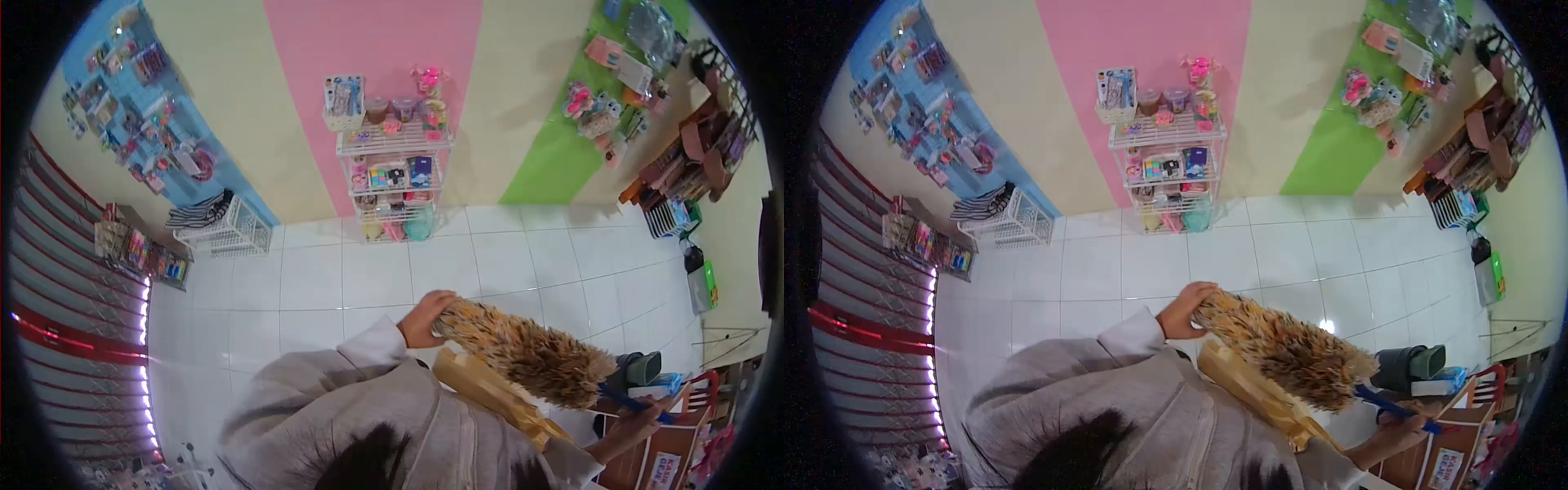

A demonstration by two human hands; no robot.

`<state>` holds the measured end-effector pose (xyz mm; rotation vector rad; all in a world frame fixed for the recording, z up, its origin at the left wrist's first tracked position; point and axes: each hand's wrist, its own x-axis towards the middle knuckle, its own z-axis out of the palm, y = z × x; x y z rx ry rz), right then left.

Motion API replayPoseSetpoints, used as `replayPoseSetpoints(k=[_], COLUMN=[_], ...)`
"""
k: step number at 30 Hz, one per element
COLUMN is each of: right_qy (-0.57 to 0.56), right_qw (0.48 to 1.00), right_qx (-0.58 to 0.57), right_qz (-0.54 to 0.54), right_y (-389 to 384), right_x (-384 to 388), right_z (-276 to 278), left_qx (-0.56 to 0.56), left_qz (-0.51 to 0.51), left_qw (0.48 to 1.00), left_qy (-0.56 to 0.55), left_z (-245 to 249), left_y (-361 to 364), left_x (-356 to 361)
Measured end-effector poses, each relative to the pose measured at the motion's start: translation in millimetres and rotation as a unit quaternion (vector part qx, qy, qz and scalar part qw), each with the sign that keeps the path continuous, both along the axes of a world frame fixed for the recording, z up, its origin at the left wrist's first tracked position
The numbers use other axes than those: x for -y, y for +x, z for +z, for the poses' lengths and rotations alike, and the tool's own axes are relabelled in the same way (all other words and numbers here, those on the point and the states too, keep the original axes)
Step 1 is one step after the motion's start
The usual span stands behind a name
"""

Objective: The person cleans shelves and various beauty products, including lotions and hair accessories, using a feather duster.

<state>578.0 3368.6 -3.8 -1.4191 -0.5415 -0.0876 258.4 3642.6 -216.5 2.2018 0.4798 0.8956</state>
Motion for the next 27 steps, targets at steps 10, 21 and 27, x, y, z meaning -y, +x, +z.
replayPoseSetpoints(k=[10, 21, 27], right_qy=[0.105, 0.063, 0.011], right_qw=[0.982, 0.970, 0.995], right_qx=[0.144, 0.173, -0.055], right_qz=[0.067, 0.158, 0.084], right_y=[25, 74, 61], right_x=[-6, 33, -3], right_z=[15, -16, -15], left_qx=[0.005, -0.038, -0.014], left_qz=[0.061, 0.084, 0.165], left_qw=[0.996, 0.995, 0.986], left_qy=[-0.069, -0.042, -0.019], left_z=[-1, 3, -5], left_y=[27, 23, 9], left_x=[80, 96, 103])
